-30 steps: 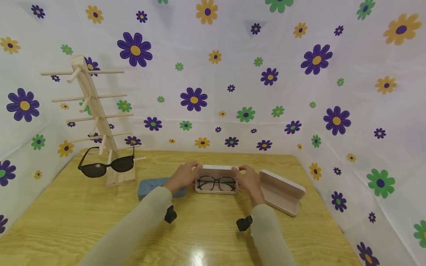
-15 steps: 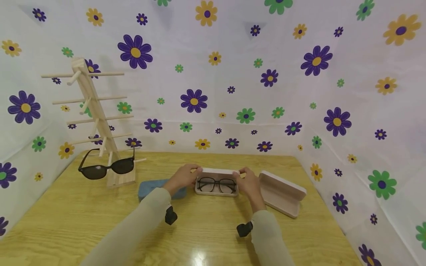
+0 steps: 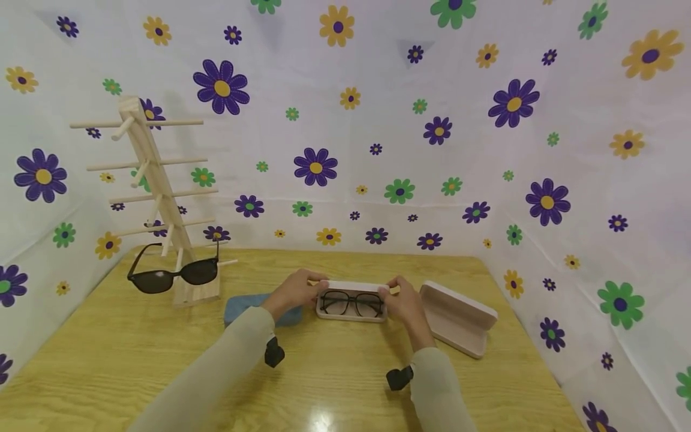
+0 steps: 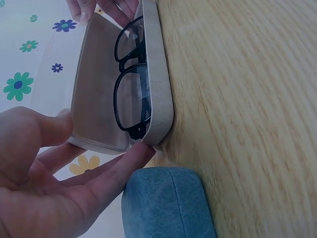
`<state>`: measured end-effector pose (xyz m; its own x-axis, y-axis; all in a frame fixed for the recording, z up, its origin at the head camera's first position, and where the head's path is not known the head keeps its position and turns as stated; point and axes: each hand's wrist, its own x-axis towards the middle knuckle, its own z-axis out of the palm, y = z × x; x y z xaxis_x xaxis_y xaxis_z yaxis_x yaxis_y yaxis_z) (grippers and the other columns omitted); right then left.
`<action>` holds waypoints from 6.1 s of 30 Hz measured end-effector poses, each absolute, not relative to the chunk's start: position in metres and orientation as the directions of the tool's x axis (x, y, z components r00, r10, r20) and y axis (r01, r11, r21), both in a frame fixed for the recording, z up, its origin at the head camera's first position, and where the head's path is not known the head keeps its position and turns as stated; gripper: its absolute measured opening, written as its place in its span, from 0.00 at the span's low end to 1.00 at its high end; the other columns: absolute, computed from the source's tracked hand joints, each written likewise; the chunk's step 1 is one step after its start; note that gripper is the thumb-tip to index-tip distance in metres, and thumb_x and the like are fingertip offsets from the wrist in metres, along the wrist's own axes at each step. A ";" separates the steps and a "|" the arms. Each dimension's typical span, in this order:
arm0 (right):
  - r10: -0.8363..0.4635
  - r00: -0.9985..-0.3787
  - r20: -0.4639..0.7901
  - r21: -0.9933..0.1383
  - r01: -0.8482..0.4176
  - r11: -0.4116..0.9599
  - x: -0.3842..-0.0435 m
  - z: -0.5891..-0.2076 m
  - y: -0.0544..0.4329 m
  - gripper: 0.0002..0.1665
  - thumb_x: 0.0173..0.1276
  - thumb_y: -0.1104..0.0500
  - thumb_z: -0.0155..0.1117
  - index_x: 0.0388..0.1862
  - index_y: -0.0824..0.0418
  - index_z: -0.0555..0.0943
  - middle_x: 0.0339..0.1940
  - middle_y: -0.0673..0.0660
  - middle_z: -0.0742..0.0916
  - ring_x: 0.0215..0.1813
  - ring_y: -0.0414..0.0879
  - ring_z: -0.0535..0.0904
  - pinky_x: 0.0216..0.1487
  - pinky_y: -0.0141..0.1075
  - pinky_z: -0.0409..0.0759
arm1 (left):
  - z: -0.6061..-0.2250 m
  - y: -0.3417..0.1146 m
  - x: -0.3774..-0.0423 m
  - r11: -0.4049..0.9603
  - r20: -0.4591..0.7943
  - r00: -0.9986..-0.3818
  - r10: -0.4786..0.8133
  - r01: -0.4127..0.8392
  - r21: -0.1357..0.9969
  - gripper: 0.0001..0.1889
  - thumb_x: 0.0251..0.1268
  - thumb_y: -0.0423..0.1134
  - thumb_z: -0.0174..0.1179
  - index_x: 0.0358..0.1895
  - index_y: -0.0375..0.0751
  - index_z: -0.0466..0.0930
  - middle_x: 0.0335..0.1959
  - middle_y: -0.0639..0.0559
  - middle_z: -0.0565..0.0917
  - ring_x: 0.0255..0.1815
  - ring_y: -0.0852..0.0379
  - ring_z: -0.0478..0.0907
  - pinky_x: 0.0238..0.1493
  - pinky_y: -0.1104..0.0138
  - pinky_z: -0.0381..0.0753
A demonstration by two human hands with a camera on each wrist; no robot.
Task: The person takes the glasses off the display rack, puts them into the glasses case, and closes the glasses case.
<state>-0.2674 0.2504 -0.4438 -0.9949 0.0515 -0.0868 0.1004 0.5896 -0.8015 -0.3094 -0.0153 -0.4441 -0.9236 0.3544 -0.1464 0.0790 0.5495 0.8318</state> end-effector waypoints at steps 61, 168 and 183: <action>-0.017 -0.998 -0.055 -0.566 0.017 0.824 -0.257 -0.436 0.251 0.15 0.71 0.60 0.68 0.52 0.67 0.83 0.62 0.73 0.83 0.62 0.69 0.80 0.61 0.60 0.80 | -0.440 -0.021 -0.284 0.661 0.128 -0.921 0.368 0.355 0.661 0.15 0.70 0.29 0.65 0.58 0.32 0.84 0.61 0.37 0.84 0.55 0.41 0.86 0.56 0.51 0.86; -0.524 -0.829 0.195 -0.803 -0.442 0.401 -0.268 -0.385 -0.013 0.36 0.75 0.62 0.65 0.80 0.52 0.68 0.76 0.55 0.77 0.67 0.51 0.83 0.56 0.25 0.83 | -0.375 -0.298 -0.216 0.744 0.189 -0.975 -0.118 0.039 0.667 0.26 0.79 0.51 0.56 0.60 0.28 0.83 0.34 0.41 0.92 0.30 0.64 0.89 0.48 0.38 0.84; -0.455 -0.855 0.250 -0.833 -0.429 0.348 -0.252 -0.372 0.022 0.28 0.77 0.59 0.63 0.75 0.53 0.75 0.70 0.58 0.83 0.59 0.51 0.88 0.54 0.29 0.86 | -0.346 -0.266 -0.189 0.734 0.193 -0.981 -0.036 0.105 0.672 0.23 0.74 0.50 0.64 0.52 0.30 0.88 0.34 0.43 0.93 0.28 0.70 0.88 0.37 0.55 0.89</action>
<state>-0.2518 0.0224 -0.3718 -0.8548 -0.4548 0.2499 -0.4291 0.3484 -0.8334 -0.1885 -0.2656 -0.3464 -0.9806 -0.0364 0.1928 0.1048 0.7335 0.6715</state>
